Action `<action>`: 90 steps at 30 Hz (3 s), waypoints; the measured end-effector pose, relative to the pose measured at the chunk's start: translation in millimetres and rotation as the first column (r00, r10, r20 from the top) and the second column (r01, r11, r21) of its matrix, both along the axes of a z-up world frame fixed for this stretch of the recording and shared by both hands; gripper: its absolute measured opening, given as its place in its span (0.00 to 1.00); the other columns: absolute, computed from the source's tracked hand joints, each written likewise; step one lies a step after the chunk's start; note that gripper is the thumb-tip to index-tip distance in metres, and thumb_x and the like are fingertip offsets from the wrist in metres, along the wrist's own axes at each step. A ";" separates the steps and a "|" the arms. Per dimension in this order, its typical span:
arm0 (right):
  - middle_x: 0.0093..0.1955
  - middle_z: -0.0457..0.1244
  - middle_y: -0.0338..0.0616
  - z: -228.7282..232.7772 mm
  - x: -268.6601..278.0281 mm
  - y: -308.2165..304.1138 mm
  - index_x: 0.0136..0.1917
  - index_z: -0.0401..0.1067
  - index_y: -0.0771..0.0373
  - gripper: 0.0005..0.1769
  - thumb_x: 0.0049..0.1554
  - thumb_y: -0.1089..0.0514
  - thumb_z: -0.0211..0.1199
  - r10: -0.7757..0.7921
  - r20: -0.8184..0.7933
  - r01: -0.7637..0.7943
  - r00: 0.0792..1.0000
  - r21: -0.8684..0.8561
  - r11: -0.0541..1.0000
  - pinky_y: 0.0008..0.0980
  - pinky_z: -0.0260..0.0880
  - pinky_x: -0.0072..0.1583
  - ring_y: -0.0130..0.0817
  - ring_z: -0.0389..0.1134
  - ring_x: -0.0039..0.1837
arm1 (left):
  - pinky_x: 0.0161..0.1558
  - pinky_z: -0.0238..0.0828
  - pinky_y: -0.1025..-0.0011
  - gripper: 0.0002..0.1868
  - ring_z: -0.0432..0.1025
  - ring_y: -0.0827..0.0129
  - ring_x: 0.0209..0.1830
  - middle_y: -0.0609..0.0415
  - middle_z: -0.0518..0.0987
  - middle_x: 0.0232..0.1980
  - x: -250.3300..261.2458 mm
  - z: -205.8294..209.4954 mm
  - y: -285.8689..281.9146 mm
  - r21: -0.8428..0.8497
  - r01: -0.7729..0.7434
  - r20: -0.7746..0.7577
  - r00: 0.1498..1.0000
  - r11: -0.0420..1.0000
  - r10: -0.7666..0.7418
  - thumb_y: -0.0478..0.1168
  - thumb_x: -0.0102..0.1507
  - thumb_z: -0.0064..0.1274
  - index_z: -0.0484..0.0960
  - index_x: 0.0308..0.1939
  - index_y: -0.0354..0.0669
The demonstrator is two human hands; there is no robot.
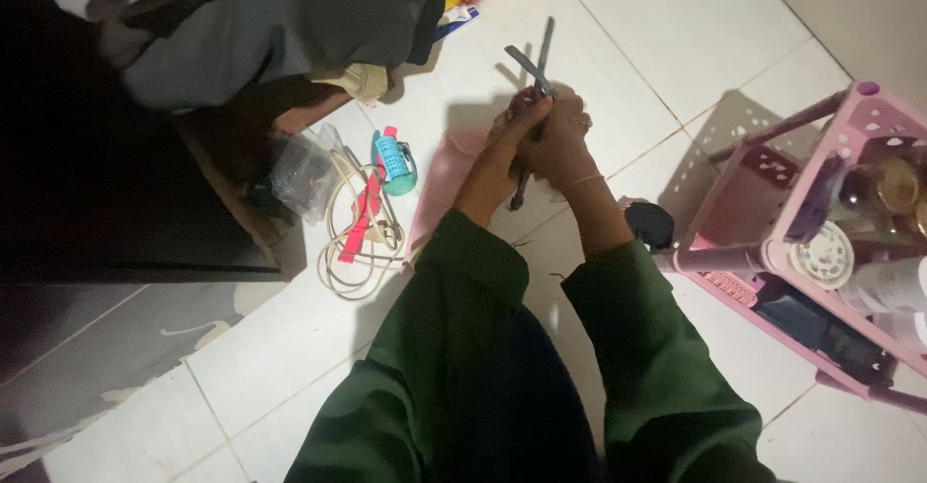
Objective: The person assembles a pink plastic two-tier storage rack by snapping the trays and legs together. They then place various bottles, jars, and small items onto the rack and arrange them on the floor.
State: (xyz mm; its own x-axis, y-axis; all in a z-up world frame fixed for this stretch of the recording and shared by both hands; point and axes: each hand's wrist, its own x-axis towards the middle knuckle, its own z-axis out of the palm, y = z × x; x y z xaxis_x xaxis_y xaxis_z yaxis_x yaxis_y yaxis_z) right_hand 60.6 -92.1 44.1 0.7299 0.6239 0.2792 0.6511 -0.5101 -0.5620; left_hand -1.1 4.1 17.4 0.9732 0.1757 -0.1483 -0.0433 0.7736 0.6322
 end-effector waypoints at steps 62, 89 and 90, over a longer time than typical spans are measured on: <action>0.79 0.54 0.46 -97.3 -87.8 -64.9 0.69 0.69 0.53 0.24 0.58 0.60 0.55 0.134 0.456 0.073 0.880 -0.408 0.910 0.60 0.57 0.69 0.61 0.59 0.73 | 0.43 0.73 0.55 0.34 0.69 0.47 0.52 0.38 0.71 0.54 -63.6 -40.1 92.6 0.772 0.365 0.122 0.719 -0.521 0.685 0.40 0.48 0.61 0.73 0.57 0.30; 0.56 0.66 0.59 -66.0 -143.5 -112.5 0.43 0.77 0.64 0.21 0.59 0.42 0.61 -0.123 -0.065 0.078 0.990 -0.476 0.876 0.61 0.59 0.69 0.53 0.64 0.63 | 0.57 0.64 0.59 0.28 0.66 0.56 0.56 0.40 0.73 0.56 -59.1 -2.4 2.3 0.404 -0.373 0.015 0.916 0.835 0.402 0.42 0.69 0.52 0.65 0.65 0.22; 0.54 0.66 0.58 -63.6 -158.5 -138.6 0.43 0.77 0.63 0.20 0.55 0.42 0.64 -0.148 -0.081 0.105 0.986 -0.397 0.912 0.63 0.58 0.68 0.53 0.64 0.62 | 0.56 0.62 0.57 0.29 0.64 0.54 0.55 0.39 0.72 0.55 -70.6 13.6 -15.2 0.372 -0.338 0.001 0.931 0.865 0.364 0.41 0.71 0.54 0.64 0.66 0.18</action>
State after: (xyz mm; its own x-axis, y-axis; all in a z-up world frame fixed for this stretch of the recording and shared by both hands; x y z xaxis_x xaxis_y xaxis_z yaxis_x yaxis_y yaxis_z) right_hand -97.9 -230.7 -19.5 0.8217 0.5676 -0.0512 0.5140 -0.7768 -0.3638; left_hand -71.7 -11.1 31.0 0.8269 0.5577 -0.0717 -0.2169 0.4341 0.8744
